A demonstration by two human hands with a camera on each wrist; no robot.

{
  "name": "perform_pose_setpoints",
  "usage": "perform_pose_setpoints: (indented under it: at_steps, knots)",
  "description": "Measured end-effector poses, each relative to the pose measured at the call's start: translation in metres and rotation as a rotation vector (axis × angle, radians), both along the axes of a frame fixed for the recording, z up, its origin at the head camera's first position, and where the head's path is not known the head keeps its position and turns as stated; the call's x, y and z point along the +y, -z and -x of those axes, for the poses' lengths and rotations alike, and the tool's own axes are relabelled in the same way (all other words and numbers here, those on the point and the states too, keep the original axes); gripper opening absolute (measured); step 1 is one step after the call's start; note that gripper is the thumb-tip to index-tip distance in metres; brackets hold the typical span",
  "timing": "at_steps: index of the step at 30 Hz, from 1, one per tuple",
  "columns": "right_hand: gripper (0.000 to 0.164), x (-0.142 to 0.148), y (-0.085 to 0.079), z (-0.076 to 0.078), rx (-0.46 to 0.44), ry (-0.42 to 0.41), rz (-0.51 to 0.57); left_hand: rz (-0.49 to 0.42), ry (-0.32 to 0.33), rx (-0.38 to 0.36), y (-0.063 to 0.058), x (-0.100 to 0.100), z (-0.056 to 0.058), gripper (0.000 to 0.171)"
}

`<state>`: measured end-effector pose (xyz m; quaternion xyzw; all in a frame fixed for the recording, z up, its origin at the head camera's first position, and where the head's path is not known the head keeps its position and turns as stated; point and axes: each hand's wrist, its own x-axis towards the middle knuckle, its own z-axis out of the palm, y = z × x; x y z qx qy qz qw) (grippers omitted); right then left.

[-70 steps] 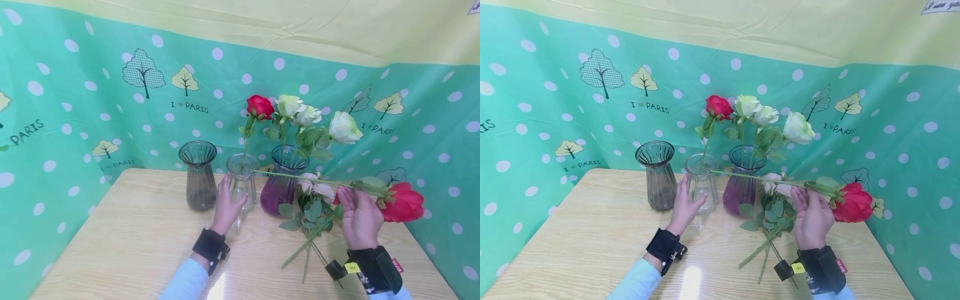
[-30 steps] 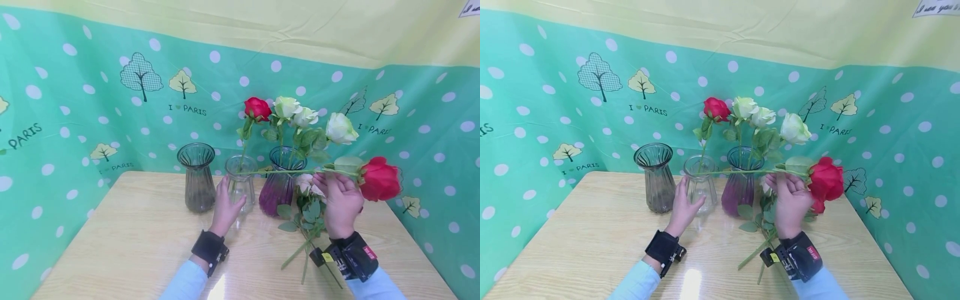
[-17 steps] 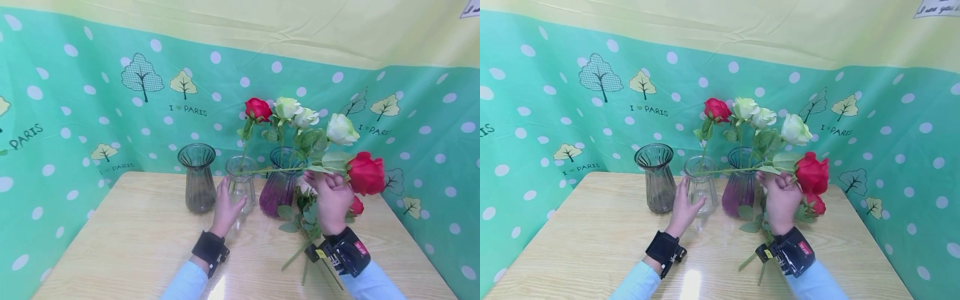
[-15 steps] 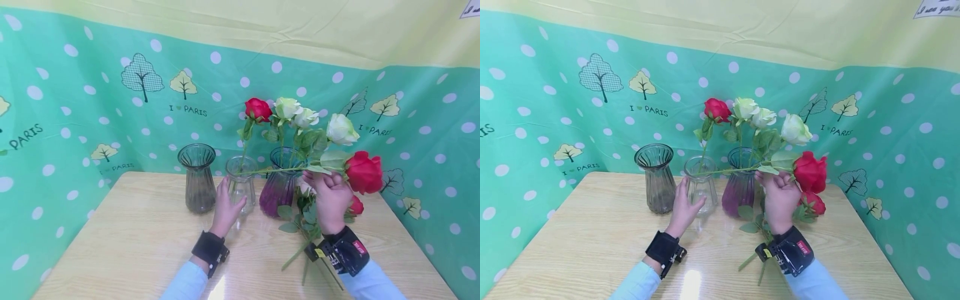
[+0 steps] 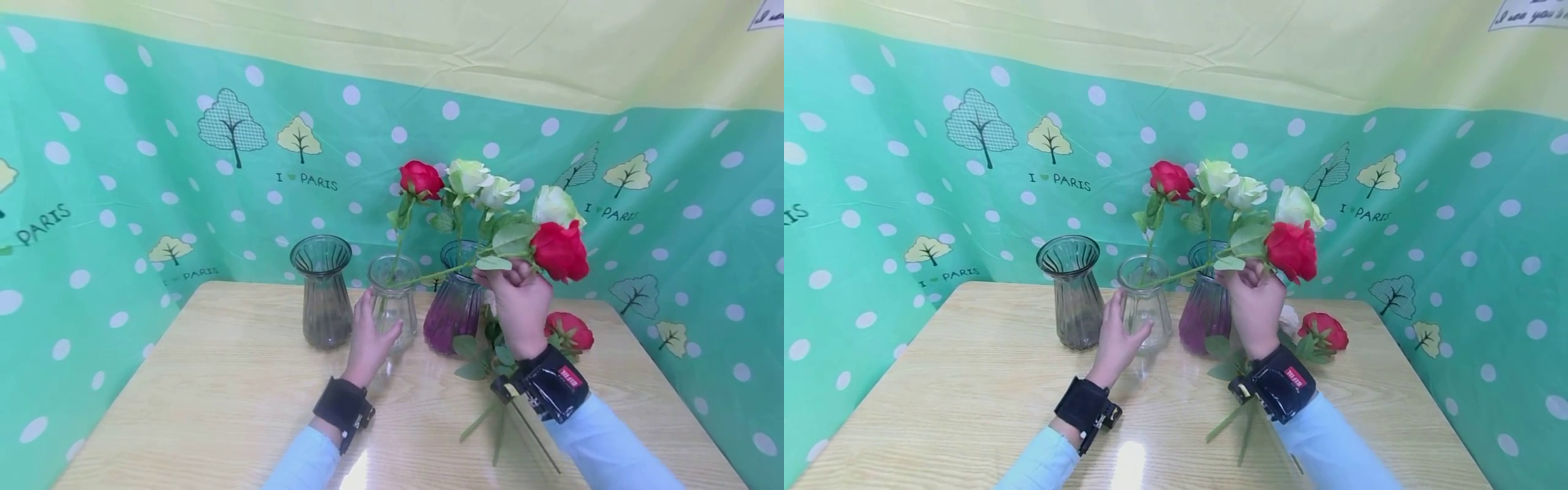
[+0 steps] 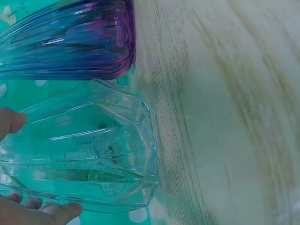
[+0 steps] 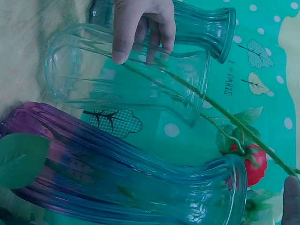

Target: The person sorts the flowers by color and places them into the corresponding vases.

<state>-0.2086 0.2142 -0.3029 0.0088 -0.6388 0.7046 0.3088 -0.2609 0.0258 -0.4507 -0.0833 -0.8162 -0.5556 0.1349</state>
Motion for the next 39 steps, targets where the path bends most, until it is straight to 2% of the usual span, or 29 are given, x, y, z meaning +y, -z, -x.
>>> perform_pose_setpoints:
  at_steps: [15, 24, 32, 39]
  knots:
    - [0.02, -0.029, 0.0, 0.026, -0.01, -0.126, -0.048, -0.002, 0.01, -0.027, -0.002, -0.003, 0.0, 0.09]
    - [0.02, -0.044, 0.001, 0.047, -0.071, -0.112, -0.09, 0.007, 0.027, -0.042, -0.002, -0.003, 0.0, 0.09]
    - [0.021, -0.06, -0.002, 0.066, -0.166, -0.121, -0.282, 0.01, 0.017, -0.028, 0.0, -0.006, 0.0, 0.091]
    - [0.021, -0.068, 0.001, 0.073, -0.269, -0.136, -0.402, -0.002, 0.03, 0.015, 0.0, -0.004, -0.001, 0.089]
